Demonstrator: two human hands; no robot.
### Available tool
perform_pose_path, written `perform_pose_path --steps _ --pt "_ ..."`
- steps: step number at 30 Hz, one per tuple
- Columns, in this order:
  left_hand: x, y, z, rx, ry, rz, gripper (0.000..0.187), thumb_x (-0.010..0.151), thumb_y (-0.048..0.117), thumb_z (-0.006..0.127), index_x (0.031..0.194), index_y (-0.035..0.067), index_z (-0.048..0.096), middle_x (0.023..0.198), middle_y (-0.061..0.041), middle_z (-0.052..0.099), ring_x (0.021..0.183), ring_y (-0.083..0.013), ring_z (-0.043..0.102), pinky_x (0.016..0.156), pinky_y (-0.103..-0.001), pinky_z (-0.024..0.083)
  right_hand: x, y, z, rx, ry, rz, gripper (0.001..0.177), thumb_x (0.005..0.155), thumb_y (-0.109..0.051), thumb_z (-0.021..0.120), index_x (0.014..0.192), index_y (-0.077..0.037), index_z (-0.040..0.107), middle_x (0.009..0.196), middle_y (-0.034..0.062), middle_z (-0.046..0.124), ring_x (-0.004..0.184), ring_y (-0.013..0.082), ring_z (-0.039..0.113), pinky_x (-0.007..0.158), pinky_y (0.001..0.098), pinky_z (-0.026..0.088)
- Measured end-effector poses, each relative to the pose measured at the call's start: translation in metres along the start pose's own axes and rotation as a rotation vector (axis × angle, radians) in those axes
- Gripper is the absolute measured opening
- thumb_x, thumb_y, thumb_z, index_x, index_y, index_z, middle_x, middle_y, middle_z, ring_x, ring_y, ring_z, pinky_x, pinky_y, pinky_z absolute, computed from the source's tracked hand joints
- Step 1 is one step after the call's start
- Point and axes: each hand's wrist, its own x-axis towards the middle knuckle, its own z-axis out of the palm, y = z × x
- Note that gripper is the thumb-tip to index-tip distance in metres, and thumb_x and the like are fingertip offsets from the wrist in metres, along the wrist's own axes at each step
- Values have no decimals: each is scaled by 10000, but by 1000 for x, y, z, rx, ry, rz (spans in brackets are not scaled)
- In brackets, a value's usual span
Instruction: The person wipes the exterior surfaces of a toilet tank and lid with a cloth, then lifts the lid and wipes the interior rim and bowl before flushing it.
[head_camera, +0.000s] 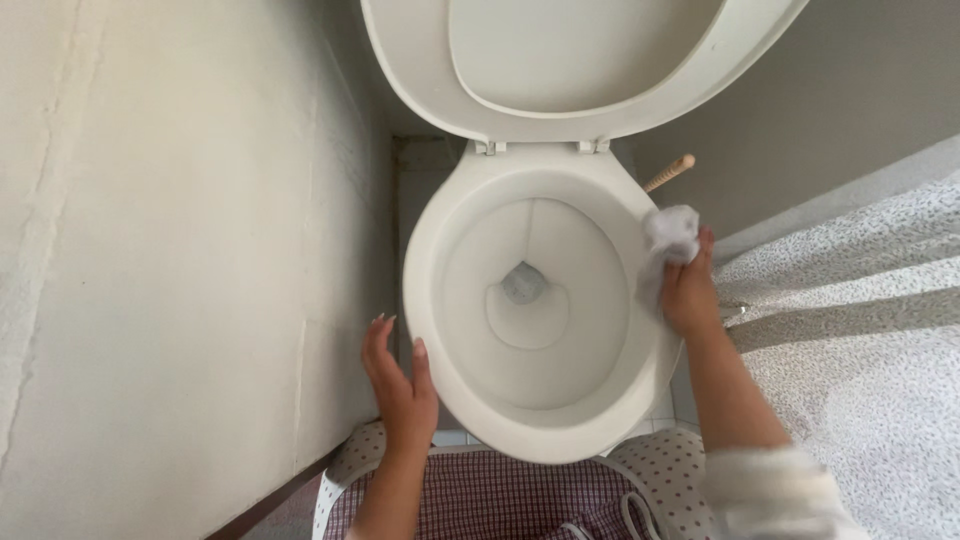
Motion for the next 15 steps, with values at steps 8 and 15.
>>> perform_pose_path --steps 8,15 --pt "24 2 38 -170 75 -258 720 1044 532 256 1575 52 186 1605 -258 180 1461 -438 318 1145 -550 366 27 -31 -4 -69 -137 237 705 1090 -372 406 1644 -26 141 1503 359 450 1380 507 475 1153 526 419" --pt "22 -7 46 29 133 -132 748 1070 583 209 1574 31 232 1631 -277 225 1519 -457 276 1199 -584 318 25 -50 -5 -327 -174 154 622 1091 -332 402 1596 -9 238 1514 355 409 1302 513 502 1038 550 474"
